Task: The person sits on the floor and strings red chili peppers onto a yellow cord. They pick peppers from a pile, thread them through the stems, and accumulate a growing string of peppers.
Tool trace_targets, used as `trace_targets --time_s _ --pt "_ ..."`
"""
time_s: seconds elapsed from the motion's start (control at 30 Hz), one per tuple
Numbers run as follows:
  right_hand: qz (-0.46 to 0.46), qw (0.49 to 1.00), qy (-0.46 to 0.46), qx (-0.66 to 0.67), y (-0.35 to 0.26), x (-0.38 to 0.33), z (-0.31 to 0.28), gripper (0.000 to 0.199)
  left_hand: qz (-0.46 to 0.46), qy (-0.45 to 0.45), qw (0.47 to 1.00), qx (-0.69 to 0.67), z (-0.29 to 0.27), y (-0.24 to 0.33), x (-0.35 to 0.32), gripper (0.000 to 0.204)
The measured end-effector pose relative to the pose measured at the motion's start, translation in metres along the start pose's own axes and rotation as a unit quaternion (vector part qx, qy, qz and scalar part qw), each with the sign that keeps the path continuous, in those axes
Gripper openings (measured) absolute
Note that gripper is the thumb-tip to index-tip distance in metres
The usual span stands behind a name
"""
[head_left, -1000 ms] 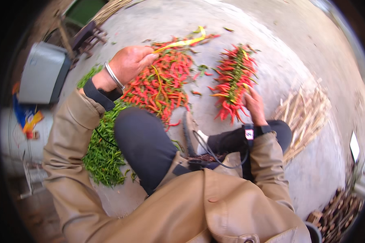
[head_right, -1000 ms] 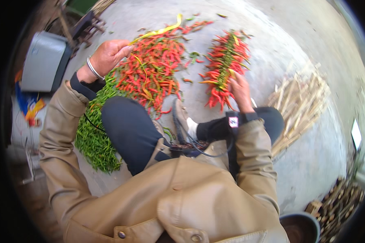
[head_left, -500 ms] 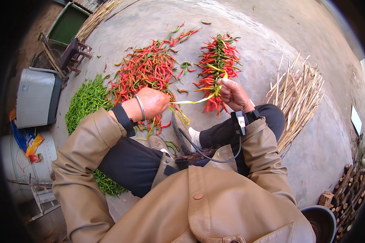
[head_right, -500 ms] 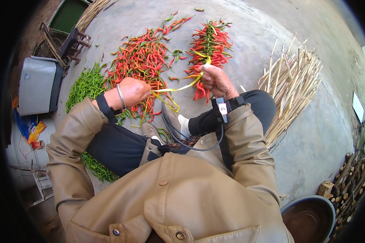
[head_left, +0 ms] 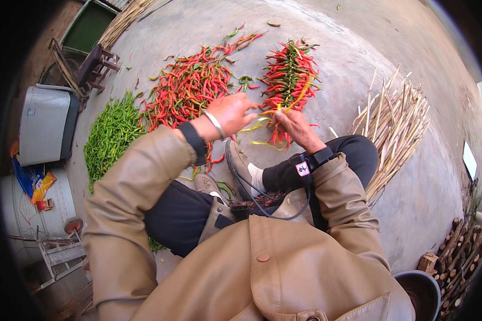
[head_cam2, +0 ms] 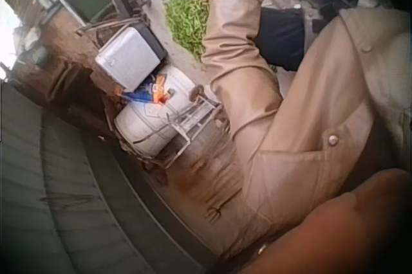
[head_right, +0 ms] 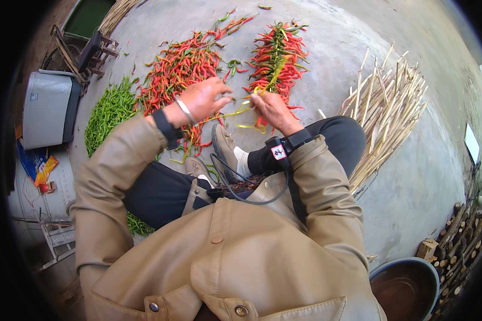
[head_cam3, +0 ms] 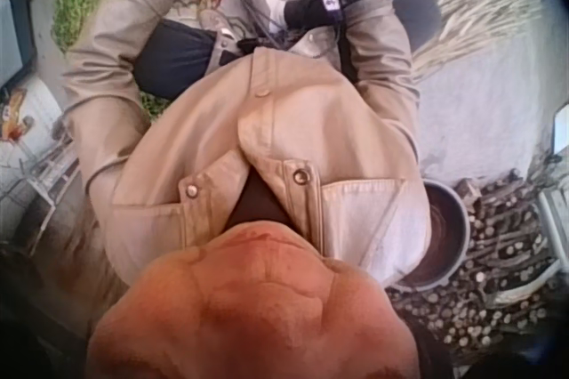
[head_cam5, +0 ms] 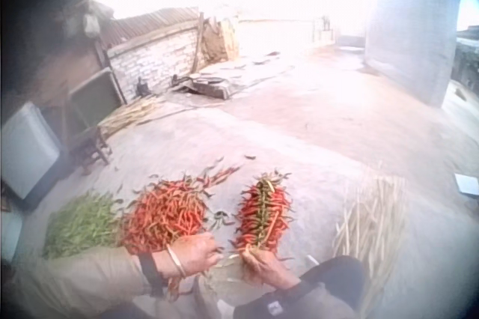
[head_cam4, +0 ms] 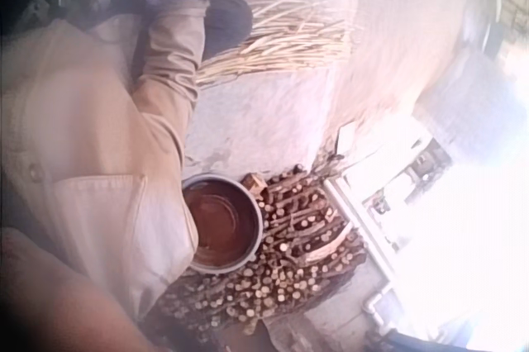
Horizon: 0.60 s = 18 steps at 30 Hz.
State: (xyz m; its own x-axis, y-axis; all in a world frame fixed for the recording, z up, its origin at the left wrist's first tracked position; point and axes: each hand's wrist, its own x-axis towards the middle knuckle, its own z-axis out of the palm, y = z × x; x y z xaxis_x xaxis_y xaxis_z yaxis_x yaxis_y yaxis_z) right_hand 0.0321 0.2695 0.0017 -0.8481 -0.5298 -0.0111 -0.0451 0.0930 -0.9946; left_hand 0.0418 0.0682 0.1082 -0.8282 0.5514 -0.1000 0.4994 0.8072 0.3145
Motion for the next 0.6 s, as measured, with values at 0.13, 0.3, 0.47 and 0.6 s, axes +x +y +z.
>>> trace_targets --time_s 0.13,0.3,0.47,0.6 --pt "-0.018 0.995 -0.053 -0.084 0.000 -0.006 0.014 0.030 -0.044 0.079 0.984 -0.153 0.039 0.005 0.016 0.026" --pt "0.006 0.992 -0.071 -0.105 -0.005 -0.004 0.025 0.031 -0.167 0.018 0.883 -0.437 0.060 0.005 0.020 0.019" --pt "-0.010 0.996 -0.065 -0.066 -0.014 -0.005 0.017 0.028 -0.213 0.039 0.847 -0.485 0.019 0.006 0.032 0.014" --pt "0.023 0.998 -0.043 -0.045 -0.016 -0.006 0.010 0.028 -0.232 0.077 0.829 -0.503 -0.059 -0.001 0.014 0.017"
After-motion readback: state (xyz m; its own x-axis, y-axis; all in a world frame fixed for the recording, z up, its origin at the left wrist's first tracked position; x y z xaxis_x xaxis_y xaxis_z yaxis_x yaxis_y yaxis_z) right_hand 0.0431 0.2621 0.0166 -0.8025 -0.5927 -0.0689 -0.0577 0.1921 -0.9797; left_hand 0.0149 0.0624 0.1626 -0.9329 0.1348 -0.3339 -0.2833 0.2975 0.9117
